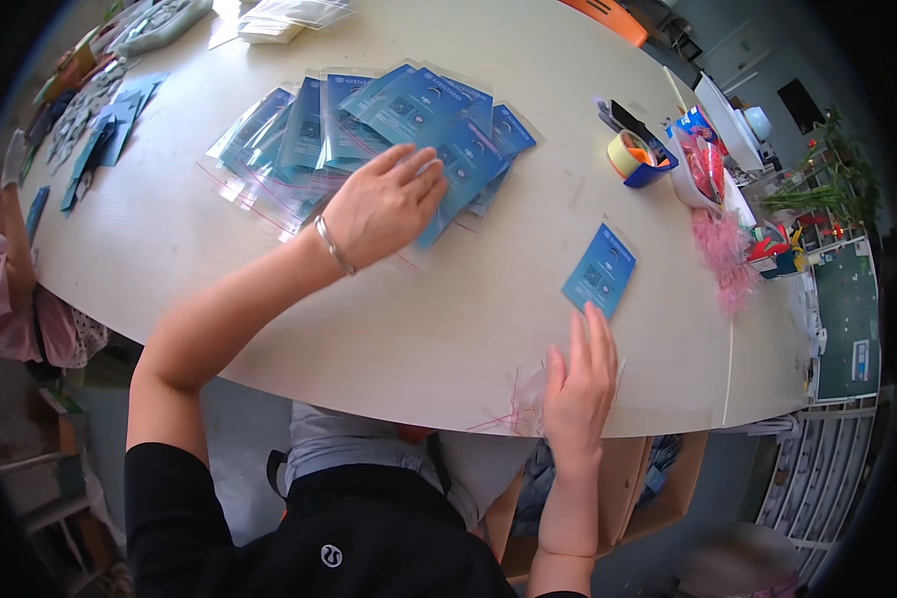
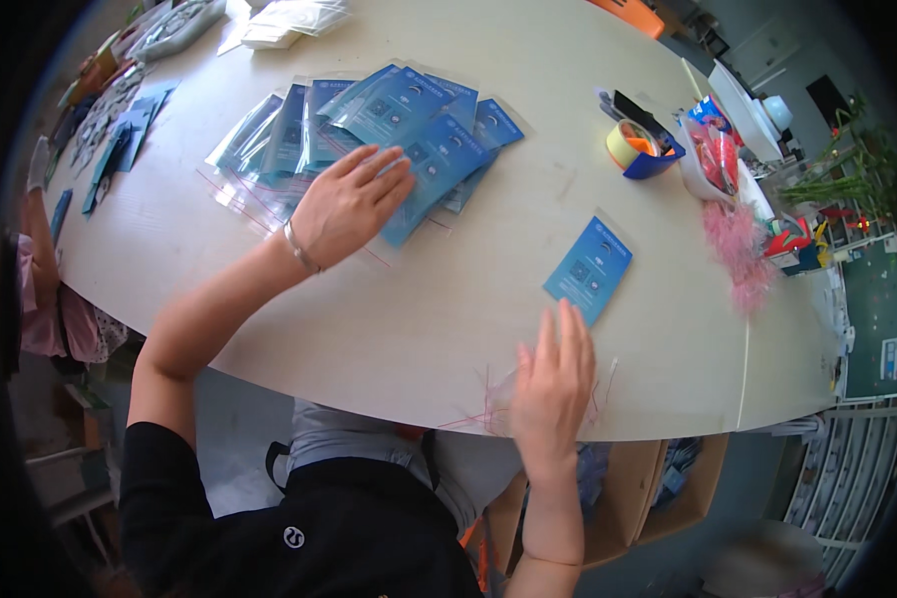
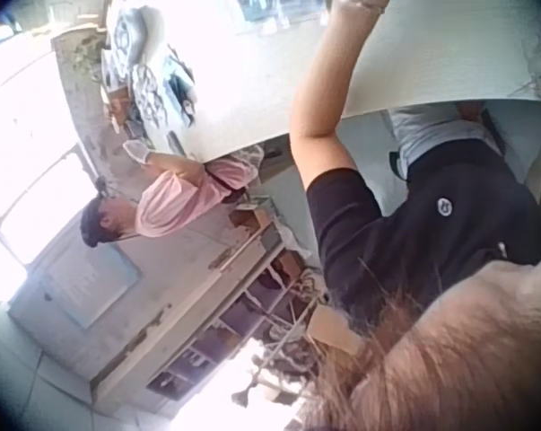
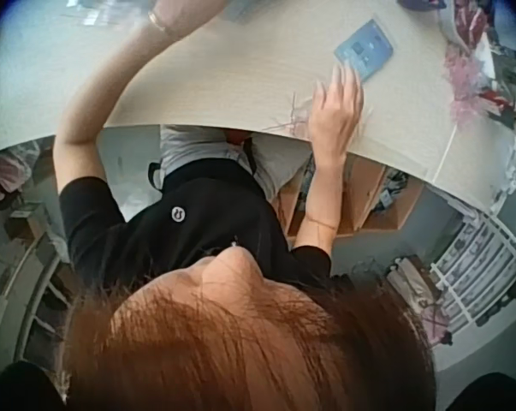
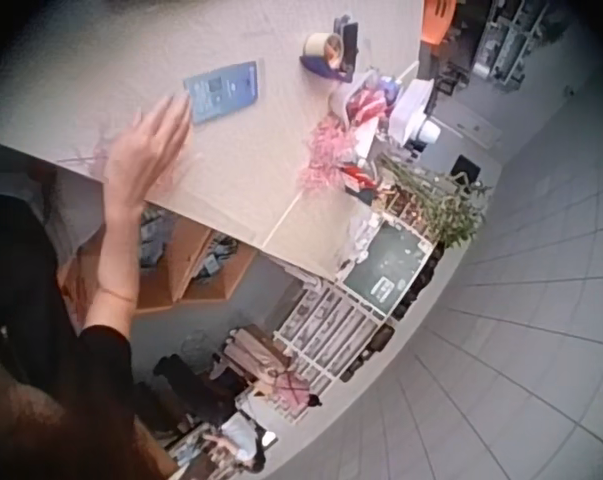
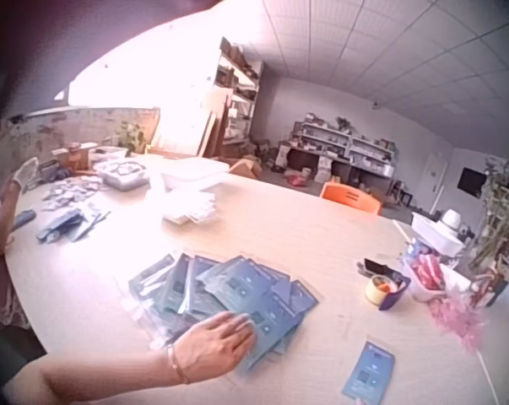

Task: The person repeatedly places blue cards into clear plastic zip-lock bags and seals them. They handle the cards and bags by hand, stacking the sealed packages on the table. The process is repetitive and continues throughout the clip.

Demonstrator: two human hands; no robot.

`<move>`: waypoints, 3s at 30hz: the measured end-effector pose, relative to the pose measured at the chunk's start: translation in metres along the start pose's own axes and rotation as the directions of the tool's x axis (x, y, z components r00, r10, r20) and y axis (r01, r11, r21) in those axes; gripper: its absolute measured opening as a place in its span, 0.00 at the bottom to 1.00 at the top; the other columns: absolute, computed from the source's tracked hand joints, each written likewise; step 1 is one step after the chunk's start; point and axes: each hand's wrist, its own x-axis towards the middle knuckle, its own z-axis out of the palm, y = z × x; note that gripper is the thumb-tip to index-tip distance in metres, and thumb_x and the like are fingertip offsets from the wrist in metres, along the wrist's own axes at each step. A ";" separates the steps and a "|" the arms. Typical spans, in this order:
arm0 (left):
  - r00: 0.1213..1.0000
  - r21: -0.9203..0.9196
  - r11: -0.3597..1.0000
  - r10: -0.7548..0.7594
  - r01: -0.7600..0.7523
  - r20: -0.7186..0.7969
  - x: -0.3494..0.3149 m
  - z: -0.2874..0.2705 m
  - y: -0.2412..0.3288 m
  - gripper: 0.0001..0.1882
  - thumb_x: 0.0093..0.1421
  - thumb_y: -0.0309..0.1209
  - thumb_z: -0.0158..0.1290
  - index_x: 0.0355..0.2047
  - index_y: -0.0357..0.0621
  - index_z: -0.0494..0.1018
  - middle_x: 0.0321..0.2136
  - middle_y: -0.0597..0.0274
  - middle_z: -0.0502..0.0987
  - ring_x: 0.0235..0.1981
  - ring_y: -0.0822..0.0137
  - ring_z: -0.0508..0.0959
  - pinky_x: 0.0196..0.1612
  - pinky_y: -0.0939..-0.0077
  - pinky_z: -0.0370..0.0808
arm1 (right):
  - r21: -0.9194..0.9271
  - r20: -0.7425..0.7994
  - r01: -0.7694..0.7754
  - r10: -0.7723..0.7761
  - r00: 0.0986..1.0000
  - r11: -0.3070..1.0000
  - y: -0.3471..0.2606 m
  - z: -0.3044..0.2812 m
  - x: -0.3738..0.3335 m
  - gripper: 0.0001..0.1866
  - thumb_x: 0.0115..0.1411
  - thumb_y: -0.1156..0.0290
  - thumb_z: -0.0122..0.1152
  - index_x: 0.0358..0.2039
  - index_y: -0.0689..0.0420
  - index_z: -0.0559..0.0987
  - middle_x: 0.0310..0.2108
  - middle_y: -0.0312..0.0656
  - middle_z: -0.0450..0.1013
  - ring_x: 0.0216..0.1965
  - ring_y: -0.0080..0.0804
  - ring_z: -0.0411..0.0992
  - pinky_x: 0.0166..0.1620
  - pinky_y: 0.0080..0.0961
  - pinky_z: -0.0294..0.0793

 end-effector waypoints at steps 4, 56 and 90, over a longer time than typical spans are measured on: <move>0.993 -0.222 0.975 0.051 -0.026 0.104 -0.040 -0.061 0.075 0.16 0.49 0.27 0.56 0.38 0.30 0.78 0.39 0.56 0.76 0.37 0.64 0.76 0.37 0.73 0.74 | 0.357 -0.030 0.157 -0.157 0.987 0.921 -0.053 0.010 -0.025 0.20 0.57 0.81 0.62 0.51 0.70 0.76 0.54 0.55 0.73 0.57 0.52 0.71 0.59 0.44 0.71; 0.870 -0.567 0.809 0.160 0.154 0.466 -0.063 -0.065 0.097 0.39 0.60 0.46 0.58 0.70 0.54 0.59 0.72 0.51 0.52 0.73 0.48 0.50 0.72 0.52 0.49 | 0.287 0.033 -0.020 0.011 0.999 0.958 -0.011 -0.041 -0.077 0.21 0.46 0.80 0.70 0.44 0.55 0.82 0.45 0.41 0.73 0.51 0.44 0.70 0.53 0.39 0.68; 0.810 -0.628 0.523 -0.469 0.577 0.353 -0.124 -0.101 0.122 0.08 0.45 0.24 0.66 0.25 0.42 0.77 0.52 0.49 0.74 0.55 0.44 0.70 0.56 0.55 0.68 | 0.413 0.183 -0.195 0.128 0.975 0.889 -0.072 0.024 -0.068 0.08 0.55 0.68 0.71 0.29 0.54 0.79 0.38 0.38 0.67 0.47 0.43 0.63 0.52 0.42 0.60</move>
